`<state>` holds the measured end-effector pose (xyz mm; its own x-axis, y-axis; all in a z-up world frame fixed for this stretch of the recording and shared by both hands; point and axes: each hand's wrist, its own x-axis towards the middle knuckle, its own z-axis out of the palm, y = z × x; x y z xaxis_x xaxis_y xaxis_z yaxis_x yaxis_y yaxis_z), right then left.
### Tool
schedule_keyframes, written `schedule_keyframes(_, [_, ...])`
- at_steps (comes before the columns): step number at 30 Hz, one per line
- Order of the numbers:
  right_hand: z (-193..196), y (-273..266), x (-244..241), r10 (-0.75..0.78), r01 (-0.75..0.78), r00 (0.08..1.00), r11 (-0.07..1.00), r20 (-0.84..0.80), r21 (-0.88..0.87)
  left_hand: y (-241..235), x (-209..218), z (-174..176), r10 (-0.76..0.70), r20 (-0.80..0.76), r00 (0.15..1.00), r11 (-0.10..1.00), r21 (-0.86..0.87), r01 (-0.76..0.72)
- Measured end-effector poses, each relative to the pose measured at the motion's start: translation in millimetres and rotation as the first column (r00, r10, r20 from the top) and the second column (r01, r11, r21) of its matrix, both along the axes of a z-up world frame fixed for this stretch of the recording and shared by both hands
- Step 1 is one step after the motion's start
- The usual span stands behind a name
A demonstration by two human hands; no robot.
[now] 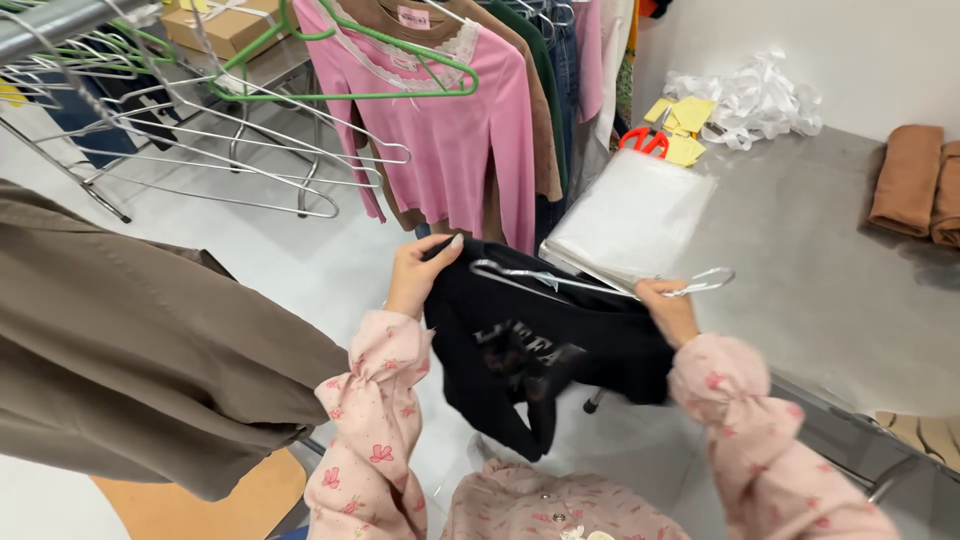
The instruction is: The person picks up folded garments from a table, unfolds them, places them on hangers, and hangs them on a clothing rack. The person handles a brown t-shirt, a pink long-sleeved top, and a black t-shirt with a graphic print.
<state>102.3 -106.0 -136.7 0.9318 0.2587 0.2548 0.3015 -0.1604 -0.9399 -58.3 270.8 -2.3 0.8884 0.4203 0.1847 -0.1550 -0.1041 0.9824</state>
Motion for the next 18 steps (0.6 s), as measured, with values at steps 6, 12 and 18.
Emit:
schedule_keyframes(6, [84, -10, 18, -0.061, 0.057, 0.998, 0.970, -0.007, -0.238, 19, -17, -17, 0.102, -0.006, 0.995, 0.994, -0.032, -0.103])
schedule_keyframes(12, [111, -3, 18, -0.039, 0.048, 0.999, 0.943, 0.035, -0.330, 33, -9, -44, 0.115, 0.001, 0.993, 0.993, -0.011, -0.115])
schedule_keyframes(18, [129, 20, 7, 0.020, -0.092, 0.991, 0.833, -0.136, -0.546, 34, -13, -34, -0.088, 0.189, 0.978, 0.938, 0.346, 0.018])
